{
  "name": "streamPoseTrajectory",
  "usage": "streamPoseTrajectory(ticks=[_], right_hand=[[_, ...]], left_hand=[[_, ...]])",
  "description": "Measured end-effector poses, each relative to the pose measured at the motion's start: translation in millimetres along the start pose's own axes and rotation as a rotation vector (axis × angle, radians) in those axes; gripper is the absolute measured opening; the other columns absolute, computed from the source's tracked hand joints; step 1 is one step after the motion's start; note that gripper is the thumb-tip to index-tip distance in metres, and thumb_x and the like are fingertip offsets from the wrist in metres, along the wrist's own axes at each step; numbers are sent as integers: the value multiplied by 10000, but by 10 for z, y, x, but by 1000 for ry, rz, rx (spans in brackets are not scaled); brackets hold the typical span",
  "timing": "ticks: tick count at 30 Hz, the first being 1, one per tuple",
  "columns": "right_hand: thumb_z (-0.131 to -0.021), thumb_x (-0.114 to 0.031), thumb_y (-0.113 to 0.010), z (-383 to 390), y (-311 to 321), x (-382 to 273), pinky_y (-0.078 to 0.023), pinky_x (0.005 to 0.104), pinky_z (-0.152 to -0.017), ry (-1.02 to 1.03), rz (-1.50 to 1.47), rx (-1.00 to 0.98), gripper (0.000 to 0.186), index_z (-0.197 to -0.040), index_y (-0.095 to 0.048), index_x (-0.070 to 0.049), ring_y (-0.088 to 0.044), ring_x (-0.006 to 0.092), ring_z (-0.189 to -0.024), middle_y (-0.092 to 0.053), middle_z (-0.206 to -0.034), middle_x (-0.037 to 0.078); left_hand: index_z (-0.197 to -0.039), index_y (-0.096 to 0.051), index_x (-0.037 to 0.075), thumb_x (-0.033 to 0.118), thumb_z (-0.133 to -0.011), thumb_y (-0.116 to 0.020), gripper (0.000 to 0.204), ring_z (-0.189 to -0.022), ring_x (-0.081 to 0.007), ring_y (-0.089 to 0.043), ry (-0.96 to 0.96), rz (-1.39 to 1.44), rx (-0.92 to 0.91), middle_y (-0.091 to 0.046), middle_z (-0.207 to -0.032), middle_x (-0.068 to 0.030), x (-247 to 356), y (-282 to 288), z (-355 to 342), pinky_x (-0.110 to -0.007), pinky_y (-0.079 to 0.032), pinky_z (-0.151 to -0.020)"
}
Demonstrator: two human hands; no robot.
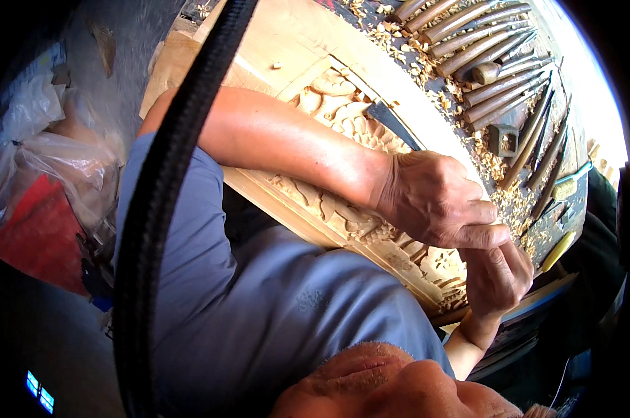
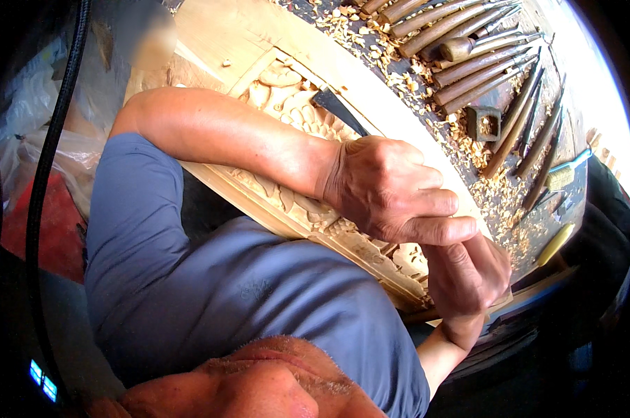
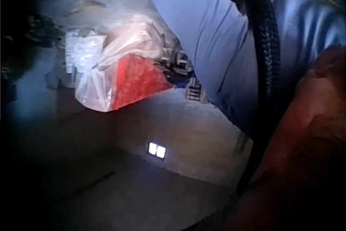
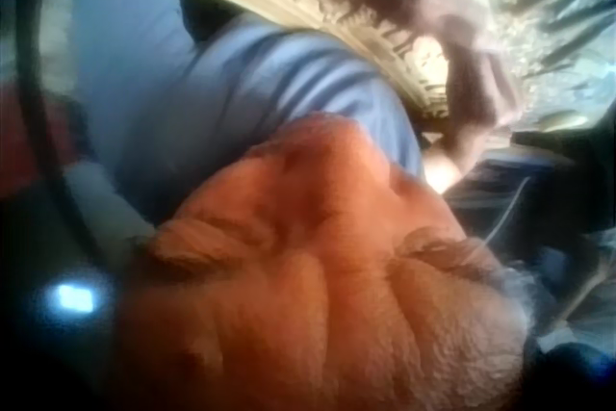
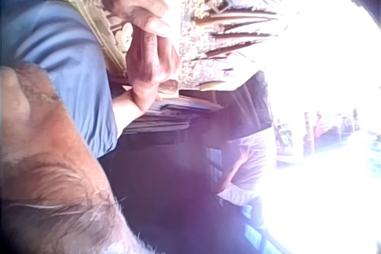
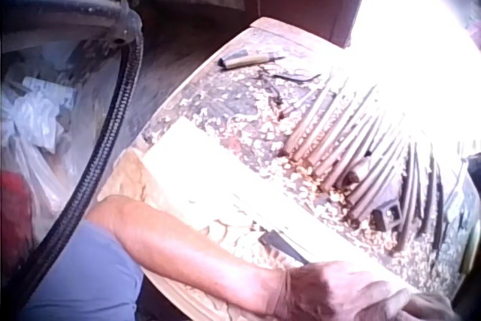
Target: The person carves a wooden panel using various chisels and a small hammer. The person holds the chisels with one hand and strikes them with the other hand or the hammer to carve intricate details into the wood.
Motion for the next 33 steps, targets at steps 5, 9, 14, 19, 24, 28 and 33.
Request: streamPoseTrajectory(ticks=[5,9,14,19,24,28,33], right_hand=[[-783,43,-901,-131,-83,82,-481,384,-539,24,-15,-54,356,-1117,-828,-55,-631,280,-586,-642,-725,92],[-800,43,-887,-45,-50,87,-480,394,-542,30,2,-54,303,-1077,-805,-46,-640,280,-596,-659,-741,93],[-805,57,-863,112,44,68,-470,387,-547,-59,-1,-8,216,-971,-750,-25,-666,299,-614,-689,-764,114],[-807,43,-861,179,104,66,-462,380,-545,-85,43,9,215,-963,-737,-39,-654,300,-597,-685,-747,107],[-792,38,-872,162,192,20,-451,364,-538,-139,59,9,260,-991,-740,-66,-642,286,-586,-665,-722,92],[-785,50,-871,134,190,42,-454,352,-544,-125,57,34,272,-1003,-753,-63,-641,271,-586,-657,-719,90],[-780,62,-874,128,183,73,-457,342,-553,-96,60,27,289,-1030,-795,-61,-633,268,-586,-639,-708,92]], left_hand=[[-1330,-671,133,270,-956,-698,399,-609,-95,-634,74,-115,-109,-694,-865,55,-56,130,5,-277,-452,-461],[-1362,-658,121,258,-957,-689,429,-659,-96,-650,29,-49,-29,-716,-932,36,-26,103,34,-284,-479,-512],[-1493,-576,116,232,-966,-670,548,-712,-98,-632,-83,52,-72,-691,-1024,20,47,34,-1,-276,-470,-568],[-1549,-535,121,208,-1009,-633,555,-744,-88,-629,-115,48,-61,-674,-1075,13,86,5,17,-265,-459,-587],[-1602,-489,123,202,-1020,-623,602,-753,-89,-634,-124,97,-51,-672,-1092,0,64,-26,-3,-265,-455,-583],[-1636,-454,118,179,-1000,-630,663,-754,-103,-641,-120,100,-52,-645,-1045,-4,45,-22,2,-283,-480,-570],[-1637,-453,107,159,-966,-651,701,-736,-127,-651,-92,108,-30,-609,-951,-6,46,-92,5,-300,-534,-572]])
Point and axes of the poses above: each hand's wrist, its own z-axis away from the middle knuckle, its own y-axis out of the back of the hand, x = y × z, the point moved 5 cm from there along -z, towards the middle knuckle
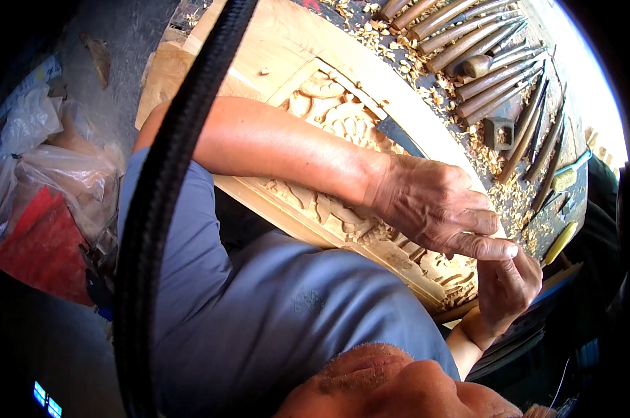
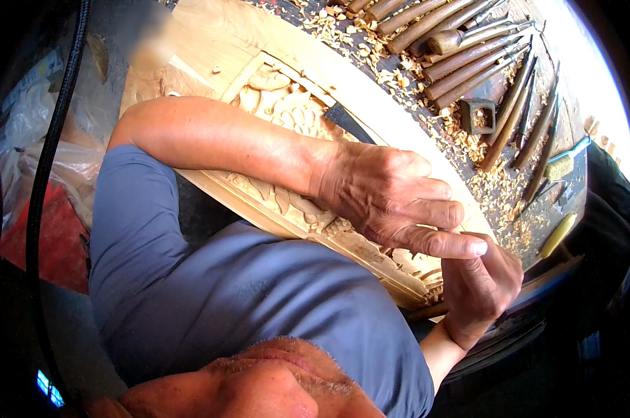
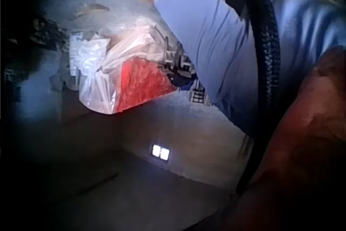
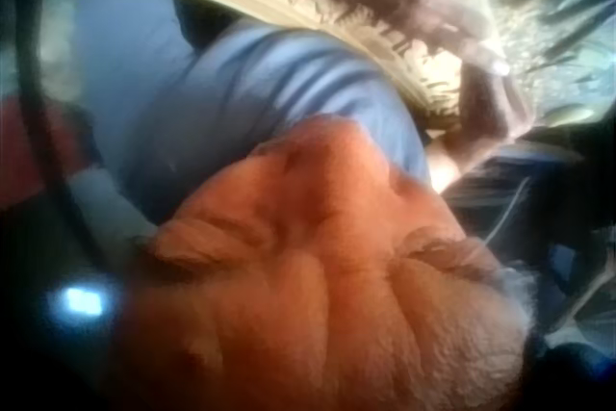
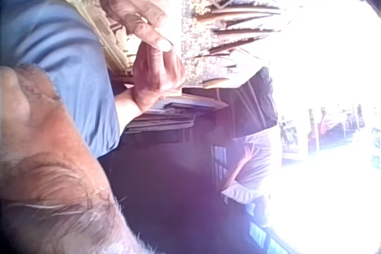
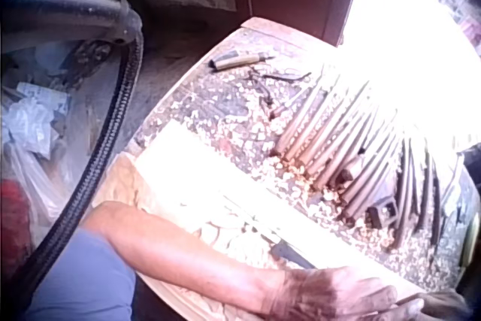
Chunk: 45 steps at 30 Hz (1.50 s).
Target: The person carves a wooden panel using various chisels and a small hammer. The person holds the chisels with one hand and strikes them with the other hand or the hammer to carve intricate details into the wood.
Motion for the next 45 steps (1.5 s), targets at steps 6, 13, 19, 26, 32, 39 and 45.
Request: streamPoseTrajectory(ticks=[6,13,19,26,32,39,45], right_hand=[[-792,58,-879,58,-64,38,-457,350,-546,46,-6,21,311,-1071,-819,-65,-630,281,-580,-626,-704,97],[-759,78,-886,-47,-106,-50,-490,371,-558,69,-26,34,317,-1052,-824,-27,-647,291,-593,-647,-723,102],[-754,58,-895,-49,-113,-50,-509,368,-543,62,-51,-3,314,-1049,-827,-28,-662,280,-589,-643,-716,91],[-749,59,-900,-95,-161,-19,-485,373,-524,85,-96,15,341,-1071,-823,-22,-639,266,-584,-631,-723,95],[-752,62,-897,-60,-197,67,-450,385,-502,126,-79,-6,333,-1065,-816,-21,-595,259,-558,-588,-711,84],[-758,38,-874,-139,-418,235,-454,381,-506,161,-183,-16,299,-1042,-810,-30,-611,248,-572,-663,-778,88],[-812,45,-855,-7,-129,14,-453,371,-516,126,-20,-32,282,-1066,-804,-66,-597,253,-570,-630,-730,69]], left_hand=[[-1603,-483,106,167,-964,-655,664,-733,-125,-665,45,-22,-28,-617,-914,8,-18,-6,7,-287,-535,-553],[-1484,-624,115,208,-958,-663,535,-717,-108,-663,72,-85,-66,-682,-964,18,-15,4,-1,-275,-521,-536],[-1446,-659,134,238,-937,-681,520,-710,-92,-658,91,-84,-134,-695,-967,34,-20,94,-28,-272,-512,-535],[-1321,-695,139,242,-914,-701,421,-687,-94,-658,130,-127,-74,-687,-935,55,-38,63,-20,-281,-492,-518],[-1247,-702,139,234,-902,-704,358,-649,-92,-649,146,-185,-186,-685,-914,49,-51,82,-38,-281,-485,-501],[-1262,-697,140,260,-921,-715,362,-634,-84,-652,262,-207,-231,-688,-867,49,-156,136,1,-272,-467,-480],[-1416,-626,99,230,-992,-681,447,-698,-85,-654,56,-71,-65,-688,-913,33,0,135,-37,-263,-471,-515]])
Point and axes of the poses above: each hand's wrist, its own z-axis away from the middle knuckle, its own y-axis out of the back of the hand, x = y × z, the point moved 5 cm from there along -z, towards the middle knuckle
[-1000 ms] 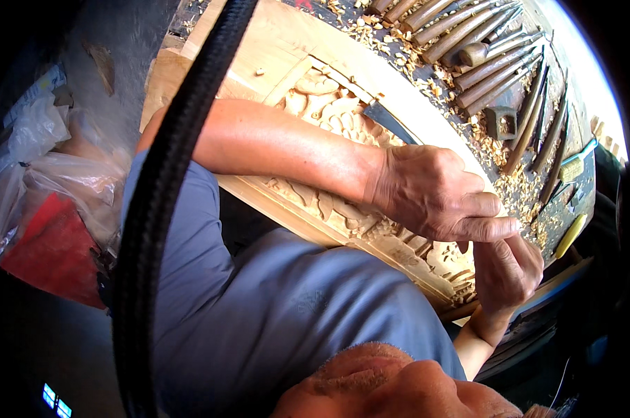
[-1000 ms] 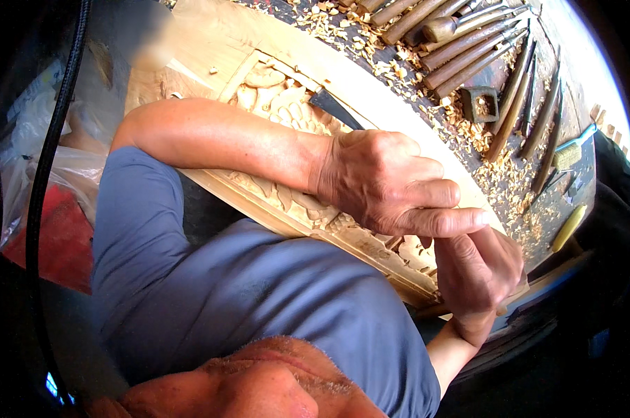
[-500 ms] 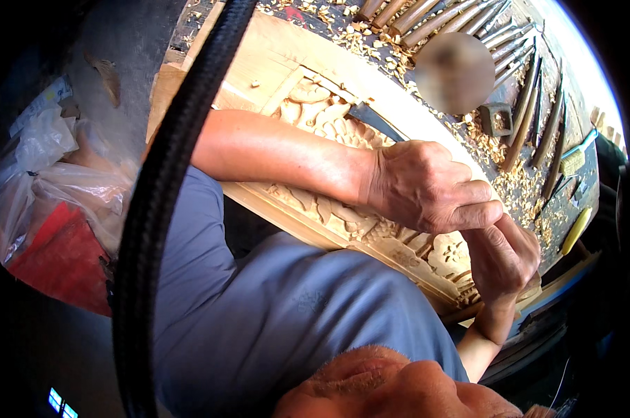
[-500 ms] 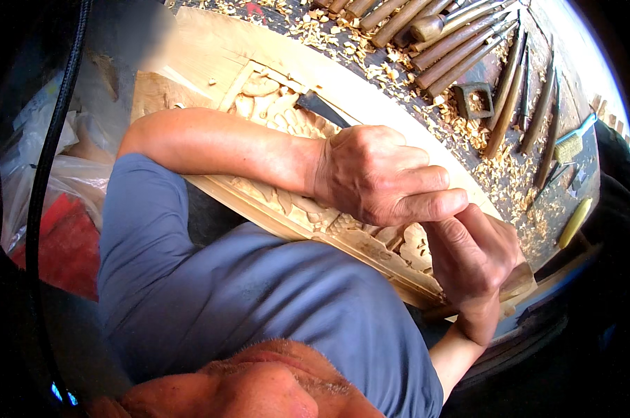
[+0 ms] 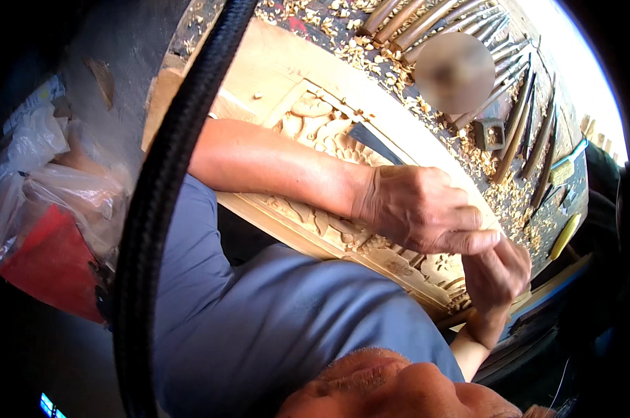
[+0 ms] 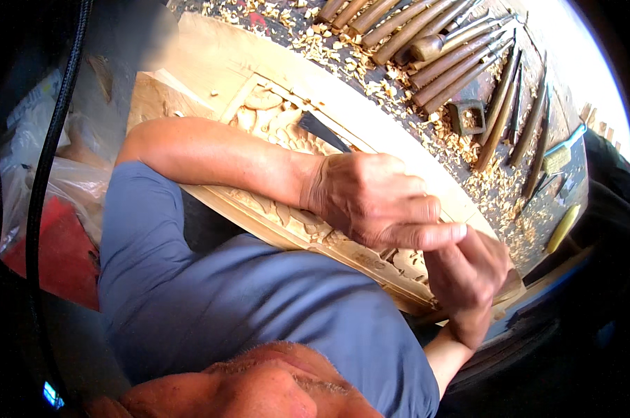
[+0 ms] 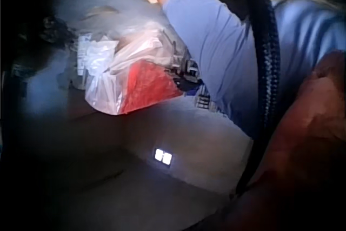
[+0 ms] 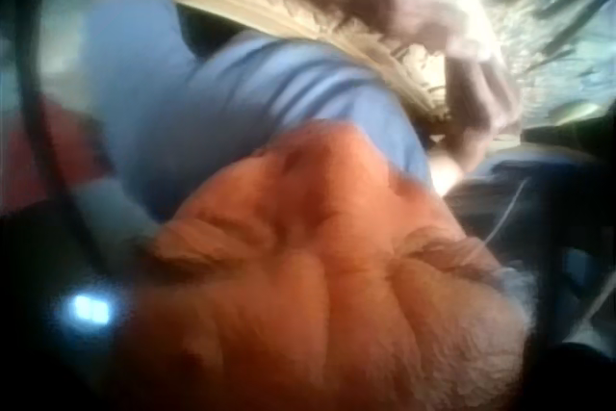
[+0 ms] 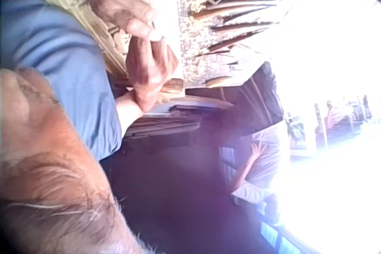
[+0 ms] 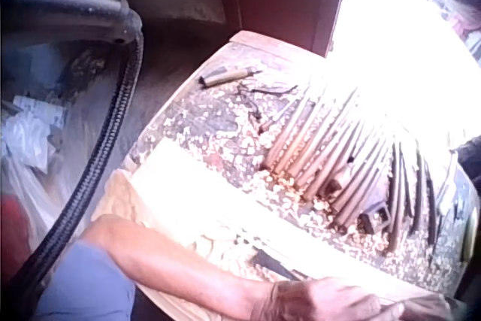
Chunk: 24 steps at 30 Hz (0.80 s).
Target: The person carves a wooden panel using various chisels and a small hammer. The person holds the chisels with one hand and strikes them with the other hand or the hammer to carve intricate details into the wood.
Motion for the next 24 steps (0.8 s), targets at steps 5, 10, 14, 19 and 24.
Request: streamPoseTrajectory(ticks=[5,10,14,19,24], right_hand=[[-830,41,-848,111,96,-104,-483,352,-553,-69,48,60,347,-1115,-810,-153,-640,273,-604,-678,-770,77],[-824,23,-864,100,124,-90,-491,348,-566,-82,59,53,352,-1122,-808,-157,-650,277,-611,-690,-770,79],[-813,11,-876,123,135,-62,-491,352,-568,-128,69,29,333,-1102,-797,-135,-652,278,-612,-678,-749,87],[-808,22,-878,84,115,-51,-493,362,-575,-118,81,18,321,-1084,-783,-112,-652,280,-609,-669,-744,91],[-804,36,-876,55,76,-16,-484,371,-572,-107,49,19,286,-1046,-779,-84,-653,285,-619,-635,-725,92]], left_hand=[[-1513,-558,68,198,-973,-673,568,-743,-116,-640,-60,80,33,-665,-990,6,101,-33,33,-281,-495,-600],[-1562,-510,68,198,-972,-666,624,-771,-130,-652,-62,130,49,-672,-1032,-15,63,-87,35,-290,-499,-621],[-1585,-491,70,201,-974,-667,649,-777,-135,-656,-70,128,29,-675,-1060,-26,48,-91,24,-295,-512,-632],[-1586,-497,69,194,-965,-678,659,-767,-135,-654,-64,126,28,-664,-1048,-27,38,-120,48,-302,-522,-611],[-1566,-517,66,198,-958,-686,645,-735,-125,-639,-44,92,34,-637,-972,-6,9,-107,14,-298,-513,-573]])
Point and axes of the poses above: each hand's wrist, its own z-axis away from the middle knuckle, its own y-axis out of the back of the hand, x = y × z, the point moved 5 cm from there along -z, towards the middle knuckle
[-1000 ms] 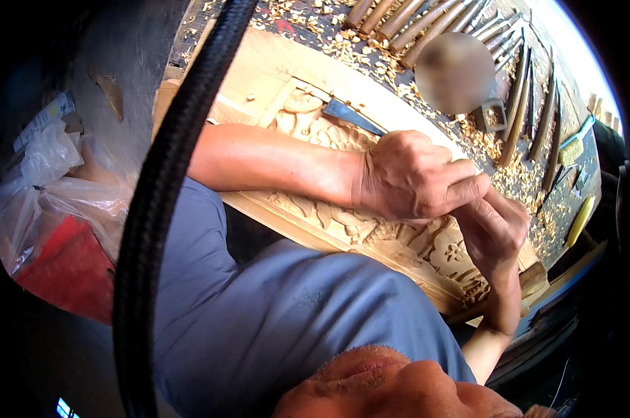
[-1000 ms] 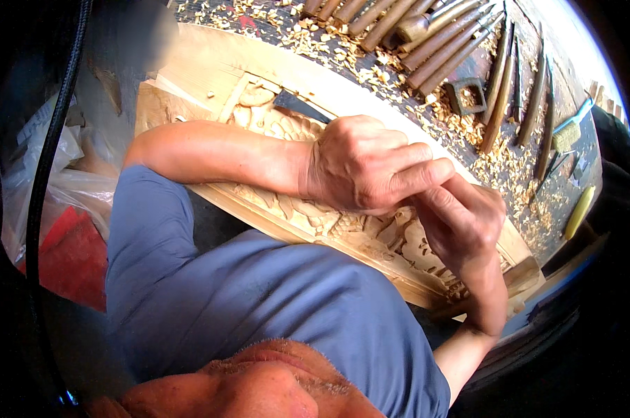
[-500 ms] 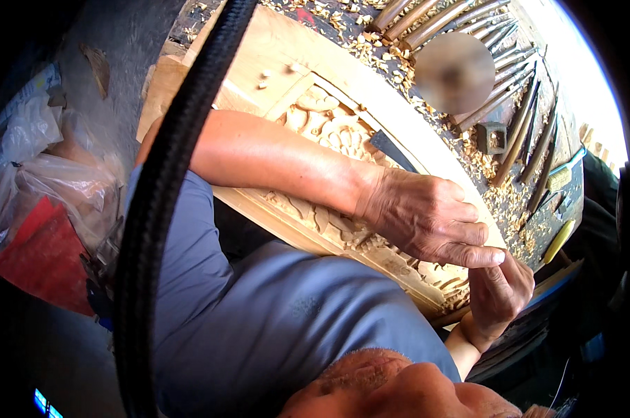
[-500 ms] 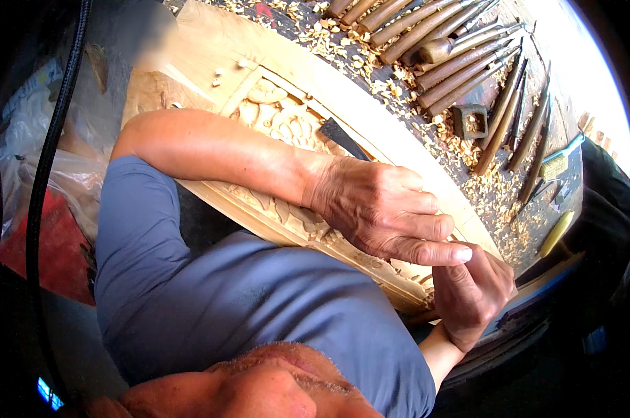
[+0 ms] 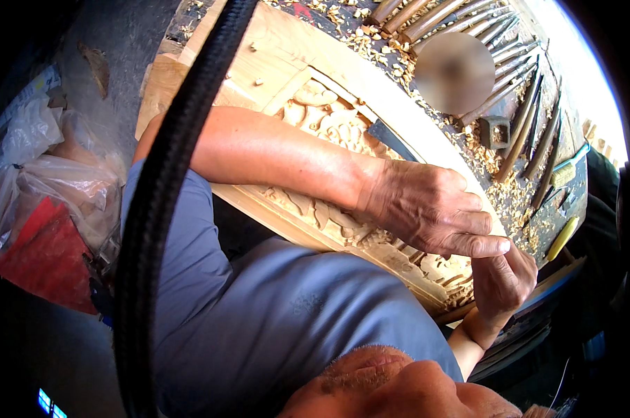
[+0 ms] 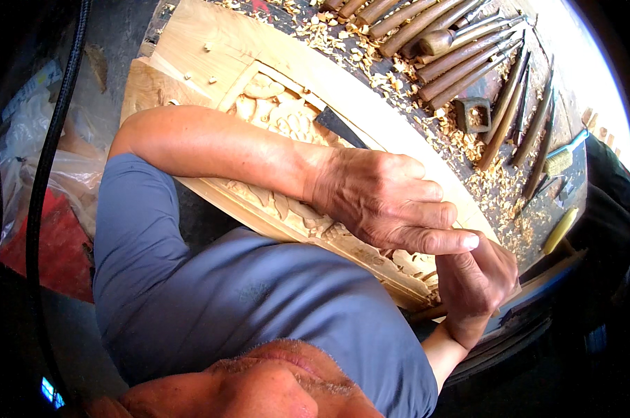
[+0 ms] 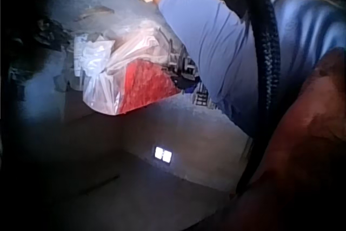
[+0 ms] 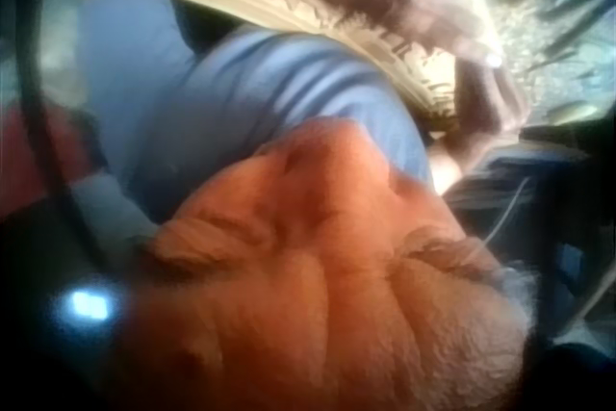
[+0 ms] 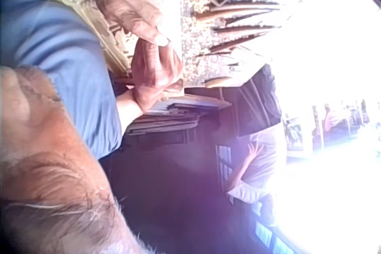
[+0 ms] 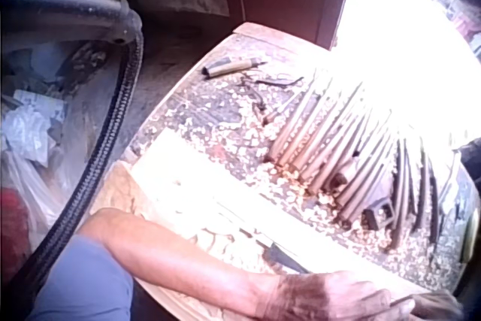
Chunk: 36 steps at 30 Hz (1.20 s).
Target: The person carves a wooden panel using various chisels and a small hammer. The person holds the chisels with one hand and strikes them with the other hand or the hammer to carve intricate details into the wood.
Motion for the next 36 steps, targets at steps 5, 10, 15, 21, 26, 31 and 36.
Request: streamPoseTrajectory(ticks=[5,10,15,21,26,31,36], right_hand=[[-803,47,-872,-61,-56,-40,-476,382,-567,20,10,-20,268,-1031,-782,-61,-648,290,-623,-611,-711,88],[-781,52,-874,-38,-5,-62,-469,371,-567,15,8,17,306,-1045,-791,-77,-645,298,-623,-631,-724,88],[-758,48,-888,-45,36,-81,-462,364,-567,-21,23,45,320,-1038,-798,-77,-629,297,-600,-602,-711,94],[-778,67,-878,-105,-31,-51,-458,367,-542,18,-39,25,295,-1037,-811,-58,-612,292,-570,-578,-684,89],[-759,72,-879,-107,-152,15,-411,369,-553,75,-94,10,319,-1057,-809,-19,-580,282,-573,-611,-702,101],[-773,65,-880,-106,-33,29,-411,380,-543,35,-48,-7,322,-1074,-815,-30,-574,292,-561,-579,-681,96],[-762,69,-883,-133,-78,61,-456,377,-549,21,-53,18,298,-1038,-828,-30,-591,297,-563,-565,-673,98]], left_hand=[[-1544,-542,67,196,-956,-683,618,-716,-122,-628,32,-13,-23,-634,-945,9,-12,26,25,-300,-506,-560],[-1541,-546,65,191,-955,-681,614,-713,-124,-627,18,12,17,-640,-950,5,-5,50,8,-299,-502,-551],[-1537,-543,62,187,-952,-682,615,-710,-129,-632,-3,22,49,-639,-949,-3,-4,33,-4,-303,-516,-559],[-1504,-572,68,199,-942,-691,590,-718,-129,-656,29,-48,33,-655,-966,-4,-17,-2,22,-305,-528,-558],[-1451,-615,72,218,-943,-689,534,-724,-131,-665,104,-52,-86,-673,-985,-4,-50,89,3,-303,-537,-567],[-1454,-620,84,244,-951,-695,533,-772,-137,-701,30,-52,46,-697,-1005,-2,-51,24,2,-308,-563,-592],[-1468,-613,84,225,-966,-690,527,-802,-145,-720,80,-40,-59,-699,-1021,-15,-66,50,-3,-309,-578,-607]])
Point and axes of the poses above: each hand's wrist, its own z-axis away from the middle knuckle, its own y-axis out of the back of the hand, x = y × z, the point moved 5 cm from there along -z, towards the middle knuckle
